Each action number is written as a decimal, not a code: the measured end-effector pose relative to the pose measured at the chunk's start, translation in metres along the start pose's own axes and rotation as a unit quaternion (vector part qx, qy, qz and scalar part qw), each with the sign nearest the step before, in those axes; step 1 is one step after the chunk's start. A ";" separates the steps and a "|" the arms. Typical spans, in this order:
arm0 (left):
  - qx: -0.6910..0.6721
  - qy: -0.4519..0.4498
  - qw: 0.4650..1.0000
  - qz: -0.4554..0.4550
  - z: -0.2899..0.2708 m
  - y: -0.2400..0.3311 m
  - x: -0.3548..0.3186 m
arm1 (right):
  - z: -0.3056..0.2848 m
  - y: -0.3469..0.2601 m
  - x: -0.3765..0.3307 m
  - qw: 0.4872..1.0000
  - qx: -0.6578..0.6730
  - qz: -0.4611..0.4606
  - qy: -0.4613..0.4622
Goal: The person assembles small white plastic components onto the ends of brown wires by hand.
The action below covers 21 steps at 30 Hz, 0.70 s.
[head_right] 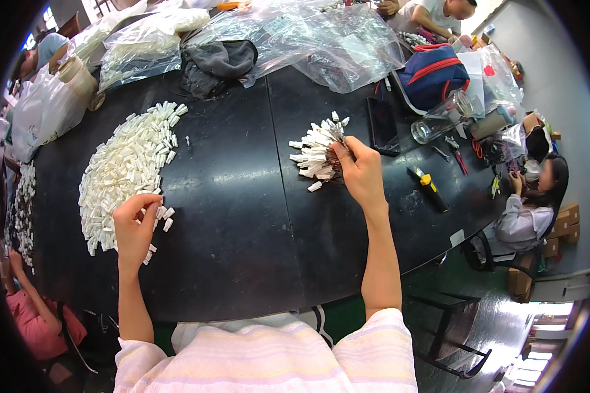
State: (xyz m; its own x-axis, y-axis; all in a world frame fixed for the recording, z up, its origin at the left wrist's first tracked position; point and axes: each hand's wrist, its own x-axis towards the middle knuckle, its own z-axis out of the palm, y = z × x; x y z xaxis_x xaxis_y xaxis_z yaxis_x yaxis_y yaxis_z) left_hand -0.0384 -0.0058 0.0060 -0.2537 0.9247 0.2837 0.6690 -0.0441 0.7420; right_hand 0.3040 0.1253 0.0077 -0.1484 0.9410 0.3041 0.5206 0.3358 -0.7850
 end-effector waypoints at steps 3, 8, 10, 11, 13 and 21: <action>0.014 0.001 1.000 -0.010 -0.006 0.002 0.001 | 0.003 -0.002 0.001 1.000 -0.023 -0.007 -0.010; 0.029 0.003 0.999 -0.039 -0.020 -0.009 0.007 | -0.003 -0.004 0.002 0.946 -0.295 -0.125 0.051; 0.015 -0.007 1.000 -0.023 -0.019 -0.014 0.009 | -0.010 -0.004 0.004 0.926 -0.344 -0.142 0.070; 0.004 -0.019 1.000 -0.011 -0.017 -0.014 0.009 | -0.016 0.004 0.004 0.922 -0.350 -0.151 0.072; 0.030 -0.056 0.998 0.016 -0.019 -0.008 0.007 | -0.017 0.009 0.007 0.915 -0.341 -0.173 0.132; 0.164 -0.090 0.976 0.116 0.008 -0.004 -0.005 | 0.029 -0.047 -0.027 0.983 0.122 0.024 0.133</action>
State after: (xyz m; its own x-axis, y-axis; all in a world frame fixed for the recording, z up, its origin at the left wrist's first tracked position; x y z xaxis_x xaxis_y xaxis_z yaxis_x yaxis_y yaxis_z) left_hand -0.0343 -0.0076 -0.0030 0.0377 0.9571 0.2873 0.8888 -0.1635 0.4281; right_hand 0.2587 0.0857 0.0207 0.1138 0.9223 0.3692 0.2988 0.3226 -0.8981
